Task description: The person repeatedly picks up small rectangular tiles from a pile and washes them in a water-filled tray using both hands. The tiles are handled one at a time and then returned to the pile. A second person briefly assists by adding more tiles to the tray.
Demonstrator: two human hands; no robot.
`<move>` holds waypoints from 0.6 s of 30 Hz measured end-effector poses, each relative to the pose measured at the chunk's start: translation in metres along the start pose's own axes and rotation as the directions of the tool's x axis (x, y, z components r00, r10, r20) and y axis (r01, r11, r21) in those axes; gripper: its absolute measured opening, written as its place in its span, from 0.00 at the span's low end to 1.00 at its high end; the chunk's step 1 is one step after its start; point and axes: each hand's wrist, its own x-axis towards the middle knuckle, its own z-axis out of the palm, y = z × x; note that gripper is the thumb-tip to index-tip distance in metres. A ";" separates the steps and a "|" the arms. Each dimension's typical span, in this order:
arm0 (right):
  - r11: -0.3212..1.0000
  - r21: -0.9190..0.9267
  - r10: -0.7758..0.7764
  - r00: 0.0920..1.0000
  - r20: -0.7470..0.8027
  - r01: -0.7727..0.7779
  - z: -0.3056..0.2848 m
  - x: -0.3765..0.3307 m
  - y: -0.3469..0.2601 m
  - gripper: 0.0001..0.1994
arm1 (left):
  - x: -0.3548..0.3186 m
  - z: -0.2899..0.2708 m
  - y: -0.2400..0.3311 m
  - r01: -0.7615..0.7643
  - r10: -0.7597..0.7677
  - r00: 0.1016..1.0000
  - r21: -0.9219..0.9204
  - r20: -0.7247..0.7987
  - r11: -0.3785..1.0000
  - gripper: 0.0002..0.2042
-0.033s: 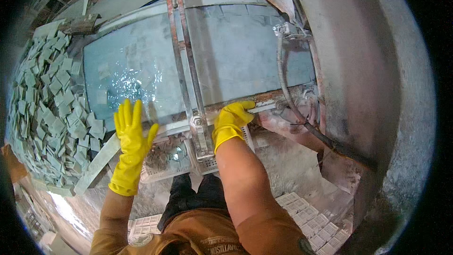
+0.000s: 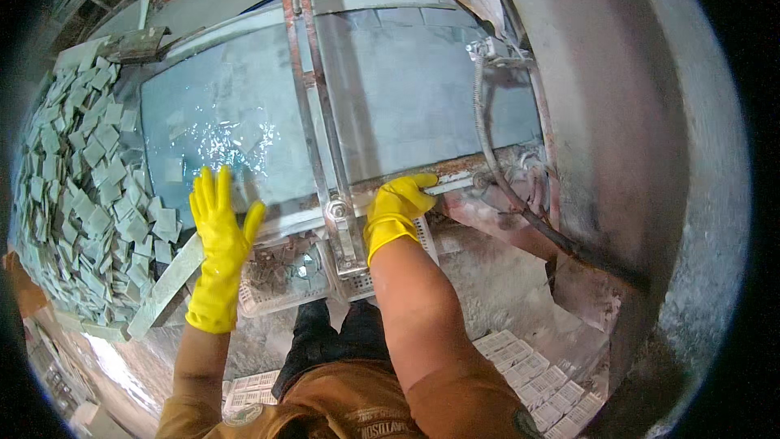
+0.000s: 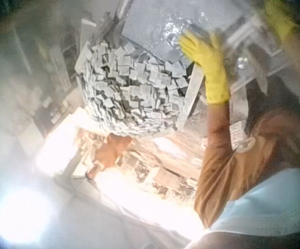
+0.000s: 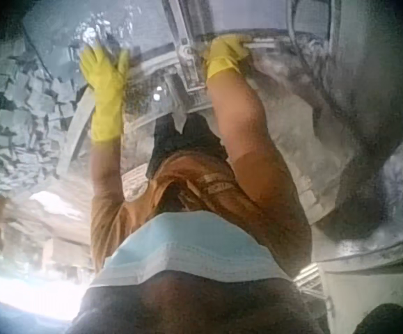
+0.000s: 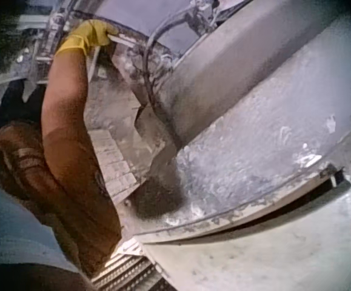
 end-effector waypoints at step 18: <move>0.995 -0.013 0.104 0.981 0.161 -0.103 0.030 0.026 0.021 0.37 | 0.055 -0.058 -0.221 0.318 -0.251 0.947 0.467 -0.201 0.825 0.42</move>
